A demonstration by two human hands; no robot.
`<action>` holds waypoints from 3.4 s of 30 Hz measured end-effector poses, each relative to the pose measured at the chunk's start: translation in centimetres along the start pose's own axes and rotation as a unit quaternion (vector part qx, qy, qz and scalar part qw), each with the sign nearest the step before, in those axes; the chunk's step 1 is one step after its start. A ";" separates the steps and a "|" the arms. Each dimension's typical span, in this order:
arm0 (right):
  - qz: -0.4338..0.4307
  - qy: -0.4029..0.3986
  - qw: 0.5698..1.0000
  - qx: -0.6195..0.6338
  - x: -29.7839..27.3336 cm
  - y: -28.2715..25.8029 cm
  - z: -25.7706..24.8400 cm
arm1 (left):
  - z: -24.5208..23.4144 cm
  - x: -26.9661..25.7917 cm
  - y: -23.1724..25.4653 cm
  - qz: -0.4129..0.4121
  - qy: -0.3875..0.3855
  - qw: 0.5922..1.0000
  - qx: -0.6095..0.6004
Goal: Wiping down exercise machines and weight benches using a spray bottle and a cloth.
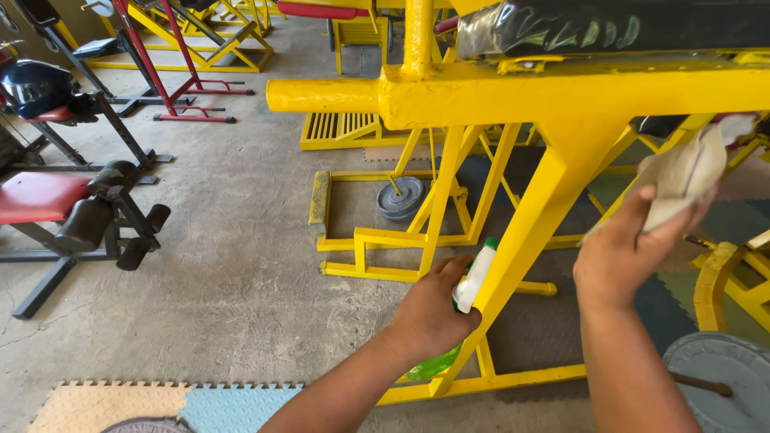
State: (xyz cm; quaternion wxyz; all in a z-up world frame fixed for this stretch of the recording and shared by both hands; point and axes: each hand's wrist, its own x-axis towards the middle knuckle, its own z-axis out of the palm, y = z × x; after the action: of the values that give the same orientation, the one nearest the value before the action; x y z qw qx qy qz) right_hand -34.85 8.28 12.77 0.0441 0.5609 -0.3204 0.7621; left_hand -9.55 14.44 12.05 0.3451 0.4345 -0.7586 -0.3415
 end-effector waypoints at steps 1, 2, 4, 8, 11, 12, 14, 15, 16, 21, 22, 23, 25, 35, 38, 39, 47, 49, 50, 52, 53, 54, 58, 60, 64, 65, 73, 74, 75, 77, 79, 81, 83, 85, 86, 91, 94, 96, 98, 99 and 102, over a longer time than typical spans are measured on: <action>-0.003 0.000 1.000 0.001 1.4 1.2 0.2 | 0.0 0.2 0.4 0.003 0.002 1.000 0.000; -0.053 -0.013 0.995 -0.080 2.7 2.3 0.3 | -0.1 0.1 0.9 0.005 0.005 1.000 0.000; -0.102 -0.028 0.982 -0.159 4.6 5.3 1.2 | -0.3 -0.3 1.9 0.005 0.007 1.000 0.000; -0.051 -0.004 0.983 -0.174 6.8 10.0 5.1 | -1.0 -0.5 3.3 0.004 0.043 0.999 -0.001; -0.047 -0.029 0.957 -0.286 6.0 6.8 9.6 | -1.6 -0.2 3.7 0.024 0.066 0.997 -0.010; -0.042 -0.052 0.927 -0.369 5.4 4.9 11.1 | -1.8 -0.2 4.0 0.016 0.068 0.998 -0.004; -0.109 -0.105 0.920 -0.361 4.3 2.8 12.0 | -1.9 -0.1 4.2 0.033 0.079 0.996 0.001; -0.174 -0.159 0.907 -0.350 3.7 1.8 12.4 | -1.9 0.0 4.3 0.048 0.091 0.995 0.006; -0.174 -0.157 0.906 -0.352 3.6 2.1 11.9 | -1.9 0.1 4.7 0.050 0.089 0.995 0.006; -0.357 -0.284 0.809 -0.372 4.9 4.7 7.3 | -1.6 0.6 5.9 0.054 0.097 0.994 0.015; -0.355 -0.283 0.809 -0.374 5.4 5.5 6.3 | -1.4 0.7 6.1 0.055 0.094 0.994 0.016; -0.360 -0.282 0.790 -0.409 6.0 6.2 5.2 | -1.3 0.9 6.2 0.054 0.090 0.994 0.009; -0.363 -0.281 0.769 -0.445 6.7 7.3 3.4 | -1.0 1.1 6.2 0.053 0.084 0.995 0.003; -0.153 -0.118 0.906 -0.377 7.9 7.6 1.4 | -1.1 1.0 7.4 0.010 0.076 0.997 0.027; -0.172 -0.129 0.922 -0.321 6.9 5.6 4.6 | -0.6 1.6 7.6 0.011 0.089 0.995 0.036; -0.207 -0.173 0.920 -0.285 6.4 4.8 5.7 | -0.3 1.7 7.6 0.012 0.096 0.994 0.044; -0.328 -0.271 0.822 -0.379 8.5 6.9 2.6 | 0.7 2.9 8.5 0.031 0.096 0.994 0.041; -0.329 -0.271 0.823 -0.376 9.3 8.3 0.3 | 0.5 2.9 8.7 0.024 0.094 0.994 0.044; -0.307 -0.266 0.829 -0.385 9.9 8.5 -0.7 | 0.3 2.9 8.8 0.016 0.095 0.995 0.040; -0.288 -0.262 0.835 -0.388 10.8 9.2 -2.6 | -0.2 2.8 8.9 0.006 0.102 0.994 0.036; -0.249 -0.231 0.848 -0.406 11.1 9.8 -3.3 | -0.4 2.7 8.7 0.012 0.114 0.993 0.033; -0.208 -0.200 0.859 -0.422 11.3 10.3 -4.2 | -0.5 2.5 8.5 0.016 0.123 0.992 0.030; -0.054 -0.162 0.894 -0.413 10.4 10.1 -3.3 | -1.7 2.0 7.7 0.028 0.167 0.985 0.043; -0.037 -0.130 0.898 -0.419 9.6 11.4 -2.0 | -2.5 1.7 7.5 0.007 0.176 0.984 0.039; -0.075 -0.139 0.910 -0.384 7.1 8.8 3.1 | -4.2 0.9 6.7 -0.013 0.207 0.977 0.045; -0.112 -0.155 0.908 -0.373 6.1 7.4 4.7 | -4.5 0.7 6.2 -0.008 0.223 0.974 0.045; -0.245 -0.232 0.879 -0.335 1.8 1.1 13.3 | -8.0 -1.5 4.1 -0.017 0.266 0.963 0.040; -0.271 -0.244 0.868 -0.337 1.7 0.6 14.1 | -8.2 -1.6 3.6 -0.002 0.276 0.960 0.040; -0.297 -0.255 0.856 -0.338 1.5 0.1 14.8 | -8.5 -1.8 3.2 0.013 0.287 0.957 0.040; -0.321 -0.252 0.853 -0.325 1.3 -1.1 16.7 | -9.2 -2.4 3.1 0.007 0.288 0.957 0.032; -0.344 -0.247 0.850 -0.313 1.7 -2.7 18.3 | -9.8 -2.6 3.0 0.001 0.288 0.957 0.023; -0.383 -0.235 0.836 -0.315 2.1 -4.8 19.8 | -10.4 -2.8 2.4 0.015 0.299 0.954 0.018; -0.393 -0.235 0.833 -0.309 2.7 -7.0 21.3 | -10.9 -2.7 1.4 0.012 0.306 0.952 0.017; -0.404 -0.236 0.830 -0.302 3.1 -8.6 22.9 | -11.3 -2.7 0.3 0.008 0.315 0.949 0.015; -0.395 -0.242 0.839 -0.285 3.3 -9.2 23.7 | -11.6 -2.8 -0.1 0.018 0.324 0.946 0.019; -0.360 -0.256 0.858 -0.263 4.4 -11.4 27.2 | -12.9 -3.4 -0.9 -0.006 0.329 0.944 0.011; -0.314 -0.319 0.853 -0.268 4.7 -12.2 29.2 | -13.2 -3.5 -2.3 0.005 0.344 0.938 0.035; -0.272 -0.349 0.840 -0.316 4.6 -12.7 30.6 | -13.2 -3.7 -3.4 -0.008 0.356 0.934 0.037; -0.208 -0.418 0.810 -0.354 5.8 -14.2 31.3 | -13.4 -4.1 -4.0 -0.010 0.356 0.934 0.026; -0.144 -0.482 0.771 -0.390 6.5 -15.0 31.7 | -13.4 -4.3 -4.2 -0.010 0.357 0.934 0.013; 0.011 -0.564 0.725 -0.394 9.2 -16.8 32.3 | -13.3 -4.6 -5.8 0.002 0.364 0.931 0.038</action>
State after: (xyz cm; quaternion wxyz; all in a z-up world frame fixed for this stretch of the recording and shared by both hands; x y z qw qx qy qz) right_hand -4.37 1.48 33.64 0.0641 0.8161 -0.5636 0.1104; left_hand 5.56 13.42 13.28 0.5814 0.5407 -0.5939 -0.1300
